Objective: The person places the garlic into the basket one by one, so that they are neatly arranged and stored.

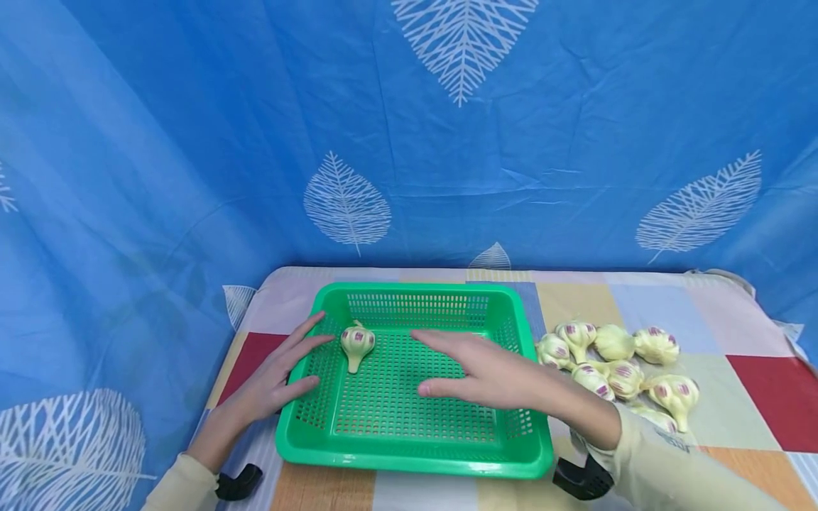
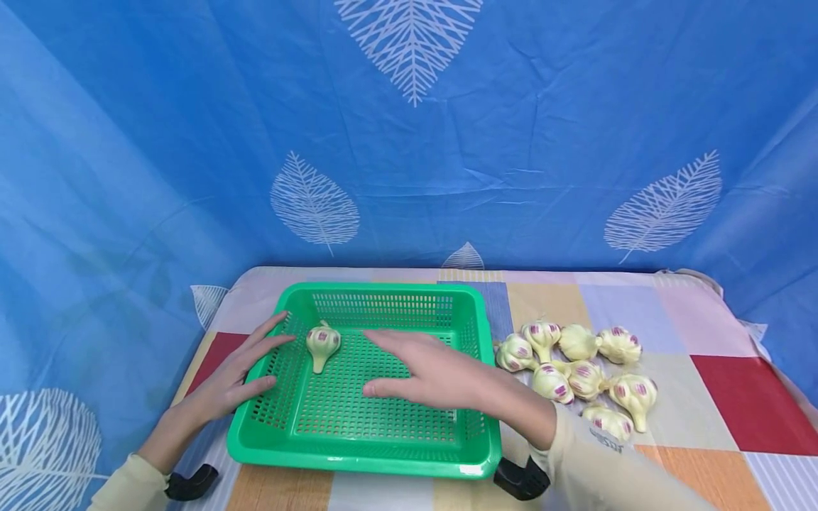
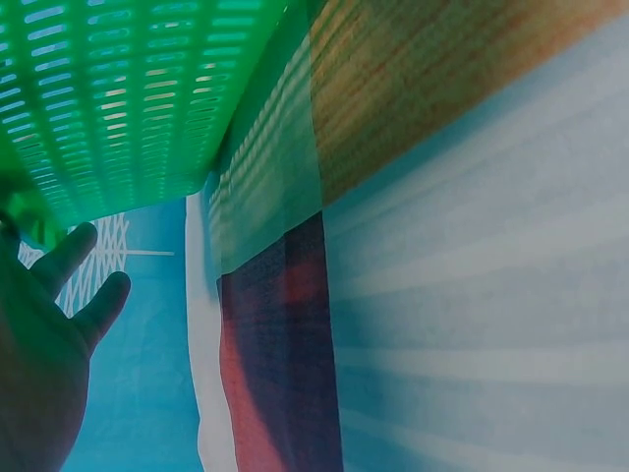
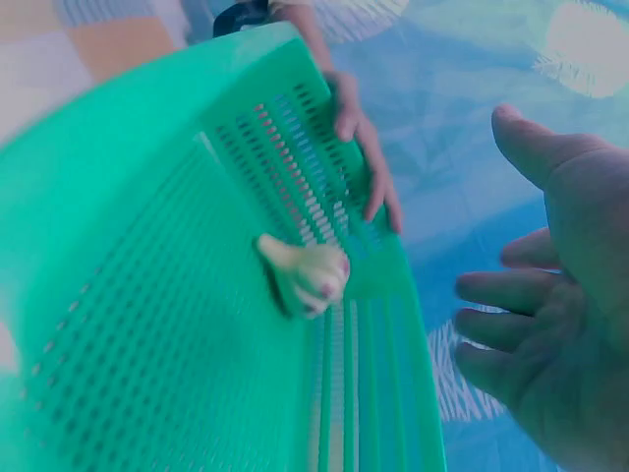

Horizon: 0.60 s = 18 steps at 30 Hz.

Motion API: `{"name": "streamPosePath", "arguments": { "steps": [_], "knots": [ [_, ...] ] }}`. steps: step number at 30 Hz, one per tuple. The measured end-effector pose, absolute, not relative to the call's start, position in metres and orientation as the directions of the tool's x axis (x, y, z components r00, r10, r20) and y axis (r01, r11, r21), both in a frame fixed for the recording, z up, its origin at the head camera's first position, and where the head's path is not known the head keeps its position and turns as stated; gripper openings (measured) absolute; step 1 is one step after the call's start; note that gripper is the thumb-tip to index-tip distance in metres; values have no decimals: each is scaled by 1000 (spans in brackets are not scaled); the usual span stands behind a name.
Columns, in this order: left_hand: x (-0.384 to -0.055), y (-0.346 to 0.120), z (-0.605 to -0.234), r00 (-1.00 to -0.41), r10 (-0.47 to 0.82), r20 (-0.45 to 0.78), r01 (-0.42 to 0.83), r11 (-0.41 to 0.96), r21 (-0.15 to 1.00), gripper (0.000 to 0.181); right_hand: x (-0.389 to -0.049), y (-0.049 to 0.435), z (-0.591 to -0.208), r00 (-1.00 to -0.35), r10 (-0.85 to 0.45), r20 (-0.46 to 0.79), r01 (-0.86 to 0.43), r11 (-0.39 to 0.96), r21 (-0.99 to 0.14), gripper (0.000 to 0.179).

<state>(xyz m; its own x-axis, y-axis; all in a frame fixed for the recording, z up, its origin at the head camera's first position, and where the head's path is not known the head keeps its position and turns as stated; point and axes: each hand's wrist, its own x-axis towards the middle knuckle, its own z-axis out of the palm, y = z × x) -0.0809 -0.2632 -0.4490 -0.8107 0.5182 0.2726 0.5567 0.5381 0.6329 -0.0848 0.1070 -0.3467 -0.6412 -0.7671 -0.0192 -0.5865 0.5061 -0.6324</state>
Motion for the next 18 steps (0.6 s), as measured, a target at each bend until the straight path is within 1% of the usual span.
{"name": "streamPosePath", "arguments": {
  "steps": [4,8,11,14,18],
  "knots": [
    [-80,-264,-449,-810,521,271,557,537,633,68,-69,134,-355,-676,-734,69,-646,545,-534,74],
    [-80,-263,-447,-807,529,264,561,545,623,69,-53,161,-370,-676,-709,202,-714,563,-416,85],
    [-80,-263,-446,-807,530,260,561,552,616,69,-41,179,-381,-682,-672,290,-728,583,-362,91],
    [-80,-263,-445,-812,525,254,556,562,613,69,-29,195,-389,-728,-620,293,-684,628,-370,91],
    [-81,-264,-446,-808,528,260,563,566,601,68,-14,216,-399,-820,-529,220,-567,696,-440,88]
  ]
}}
